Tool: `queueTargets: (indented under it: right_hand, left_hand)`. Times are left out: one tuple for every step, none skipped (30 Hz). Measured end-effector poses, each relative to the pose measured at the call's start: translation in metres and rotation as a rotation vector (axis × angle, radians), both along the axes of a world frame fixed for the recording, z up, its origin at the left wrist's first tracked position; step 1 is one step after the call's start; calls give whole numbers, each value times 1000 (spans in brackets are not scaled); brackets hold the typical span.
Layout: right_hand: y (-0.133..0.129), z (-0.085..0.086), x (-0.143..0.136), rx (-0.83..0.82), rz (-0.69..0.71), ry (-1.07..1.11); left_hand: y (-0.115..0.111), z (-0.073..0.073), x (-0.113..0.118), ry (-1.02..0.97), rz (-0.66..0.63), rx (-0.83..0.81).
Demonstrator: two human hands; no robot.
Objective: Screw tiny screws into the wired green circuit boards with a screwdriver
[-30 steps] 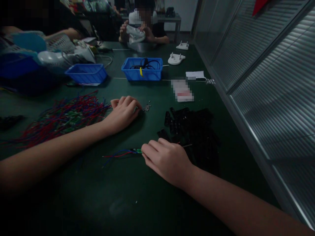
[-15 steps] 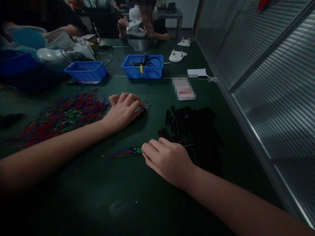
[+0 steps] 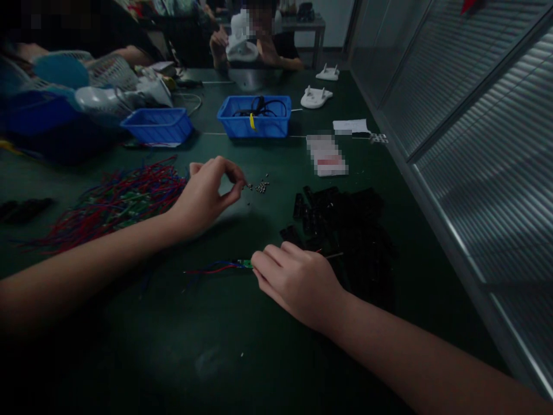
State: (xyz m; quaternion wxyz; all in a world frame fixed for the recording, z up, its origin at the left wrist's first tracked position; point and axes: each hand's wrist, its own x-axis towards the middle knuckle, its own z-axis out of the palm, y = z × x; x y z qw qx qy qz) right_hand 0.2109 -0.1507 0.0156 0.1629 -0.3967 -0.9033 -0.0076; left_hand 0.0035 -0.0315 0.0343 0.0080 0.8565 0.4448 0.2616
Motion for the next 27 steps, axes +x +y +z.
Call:
queueTargets:
  right_hand:
    - [0,0,0,1,0,1]
    - [0,0,0,3,0,3]
    - [0,1,0,5,1,5]
    - [-1,1,1,7,3,6]
    - [-1,1,1,8,5,6]
    - [0,1,1,7,6,3]
    - [0,2,1,7,8,0]
    - [0,2,0,7,10,-2]
    - [0,2,0,9,12,-5]
    - [0,2,0,14,11,-9]
    - [1,2,0,21,10,-14]
    - [1,2,-1,29,8,-20]
    - [1,2,-1,33,3,-28]
    - [1,2,-1,32,2,-33]
    - [1,2,-1,26,4,-33]
    - [1,2,-1,16,7,-28]
    - [0,2,-1,1,7,-20]
    - [0,2,-1,-15,7,-12]
    - [0,2,-1,-31,5,-6]
    - [0,2,-1,-46,1,-3]
    - [0,2,-1,-58,-4,2]
    - [0,2,0,-66,-8,15]
    - [0,1,0,-66,-16,38]
    - [-1,1,0,-54,-28,71]
    - [-1,1,0,-31,-40,109]
    - [-2,1,0,0,-44,146]
    - [-2,1,0,32,-45,176]
  left_hand:
    - [-6,5,-1,-55,-53,-86]
    - [-12,8,-2,-107,-116,-190]
    - [-16,9,-3,-143,-174,-303]
    - [-18,7,-4,-180,-208,-395]
    - [-18,4,-4,-208,-226,-465]
    - [-17,1,-3,-227,-231,-510]
    - [-15,-3,-3,-238,-227,-533]
    - [-12,-7,-3,-241,-215,-536]
    - [-10,-9,-2,-244,-199,-524]
    - [-9,-9,-3,-247,-184,-507]
    - [-9,-7,-3,-253,-175,-490]
    - [-11,-4,-4,-263,-177,-483]
    - [-16,0,-5,-278,-188,-485]
    - [-23,5,-6,-292,-209,-501]
    - [-32,9,-8,-307,-225,-522]
    - [-42,13,-9,-324,-228,-533]
    - [-53,16,-11,-340,-230,-544]
    - [-64,18,-12,-360,-232,-561]
    - [-75,18,-13,-375,-231,-597]
    - [-83,17,-14,-396,-239,-623]
    - [-90,15,-14,-423,-248,-661]
    - [-94,12,-14,-456,-256,-699]
    - [-97,9,-13,-492,-259,-734]
    - [-97,6,-12,-528,-254,-771]
    - [-97,3,-11,-564,-244,-807]
    - [-95,1,-9,-597,-232,-843]
    - [-94,-1,-8,-627,-222,-877]
